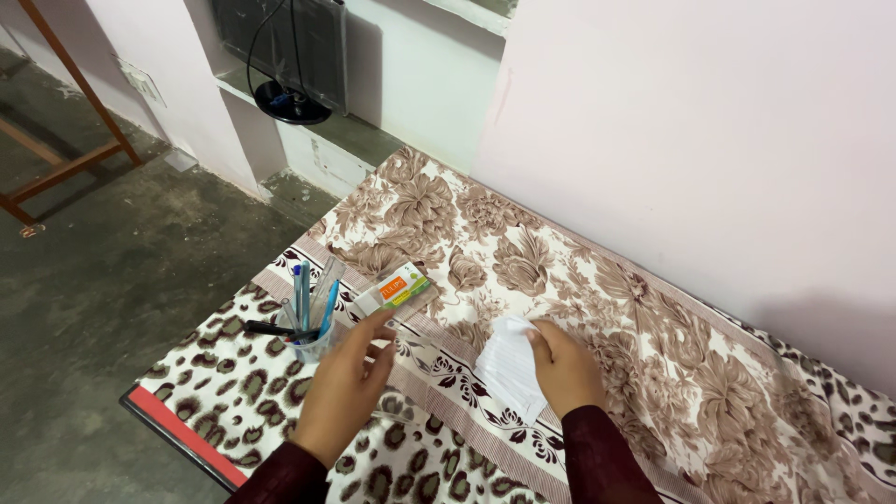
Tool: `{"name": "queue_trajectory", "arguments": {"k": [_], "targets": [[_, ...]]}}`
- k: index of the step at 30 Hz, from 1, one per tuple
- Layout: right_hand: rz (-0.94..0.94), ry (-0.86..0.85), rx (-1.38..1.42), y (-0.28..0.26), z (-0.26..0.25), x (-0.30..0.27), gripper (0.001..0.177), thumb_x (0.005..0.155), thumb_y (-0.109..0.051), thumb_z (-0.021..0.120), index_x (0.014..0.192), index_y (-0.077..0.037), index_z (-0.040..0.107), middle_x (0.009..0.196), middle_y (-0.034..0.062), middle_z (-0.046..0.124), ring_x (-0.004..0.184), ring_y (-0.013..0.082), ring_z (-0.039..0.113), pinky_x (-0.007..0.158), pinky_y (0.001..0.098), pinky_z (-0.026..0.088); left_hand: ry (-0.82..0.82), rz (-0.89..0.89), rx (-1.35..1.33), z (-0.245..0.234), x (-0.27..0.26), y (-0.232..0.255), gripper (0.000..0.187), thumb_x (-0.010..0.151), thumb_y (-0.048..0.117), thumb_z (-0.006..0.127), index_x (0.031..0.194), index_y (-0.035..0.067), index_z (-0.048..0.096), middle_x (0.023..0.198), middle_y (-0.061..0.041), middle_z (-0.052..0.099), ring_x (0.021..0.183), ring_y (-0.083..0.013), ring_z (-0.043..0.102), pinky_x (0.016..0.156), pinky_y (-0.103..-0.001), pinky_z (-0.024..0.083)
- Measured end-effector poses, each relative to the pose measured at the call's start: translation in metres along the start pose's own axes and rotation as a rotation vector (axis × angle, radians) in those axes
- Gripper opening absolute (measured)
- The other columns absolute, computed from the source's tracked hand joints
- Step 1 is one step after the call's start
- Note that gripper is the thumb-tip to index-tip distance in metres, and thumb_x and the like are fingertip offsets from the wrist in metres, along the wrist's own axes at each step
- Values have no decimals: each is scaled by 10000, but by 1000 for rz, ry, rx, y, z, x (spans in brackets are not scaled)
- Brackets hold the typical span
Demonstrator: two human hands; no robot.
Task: The person places a monitor on a shelf, then arranges stationery items on a table, including a pen holder, a small box, and papers. They fold a patterned cloth and wipe the table surface with a yellow cloth.
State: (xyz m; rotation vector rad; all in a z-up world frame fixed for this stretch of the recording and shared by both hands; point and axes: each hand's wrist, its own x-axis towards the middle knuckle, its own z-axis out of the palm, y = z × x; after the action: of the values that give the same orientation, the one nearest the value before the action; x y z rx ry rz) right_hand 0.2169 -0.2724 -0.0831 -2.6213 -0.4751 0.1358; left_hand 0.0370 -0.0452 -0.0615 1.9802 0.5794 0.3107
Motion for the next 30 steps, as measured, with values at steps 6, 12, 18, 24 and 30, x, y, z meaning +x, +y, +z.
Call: {"name": "queue_trajectory", "arguments": {"k": [6,12,18,24,30], "targets": [[-97,-250,702,-42,18,1,373,1086,-353,575,879,-44,594,697,-23,416,624,121,417,595,291,439,-129,-100,-314,13,9,7,628,913,275,670,1489,143,458,1184,-38,682,928,-123,688,726,-295,605],[-23,-389,711,-73,60,-25,355,1085,-344,597,1003,1,612,807,55,518,685,142,474,617,300,453,-102,-188,-480,6,14,-24,359,971,258,656,1118,-62,727,852,-131,719,694,-184,641,629,-348,531],[140,-462,804,-76,63,-39,381,922,-216,651,1296,-149,623,1119,57,731,847,142,705,706,301,598,164,-48,65,-7,11,-35,282,891,212,685,1106,33,718,895,-161,763,771,-294,733,715,-410,564],[135,-407,772,-71,58,-42,313,940,-177,628,1244,-116,679,1130,51,749,852,138,711,706,289,574,162,101,342,5,15,-32,304,845,189,712,1126,81,677,852,-183,716,830,-383,692,727,-484,539],[-16,-327,561,-69,55,-49,300,949,-225,634,1224,-121,690,1203,-4,769,986,114,724,859,277,558,154,381,594,25,23,-51,188,824,166,720,984,93,655,691,-138,670,786,-346,666,697,-483,534]]}}
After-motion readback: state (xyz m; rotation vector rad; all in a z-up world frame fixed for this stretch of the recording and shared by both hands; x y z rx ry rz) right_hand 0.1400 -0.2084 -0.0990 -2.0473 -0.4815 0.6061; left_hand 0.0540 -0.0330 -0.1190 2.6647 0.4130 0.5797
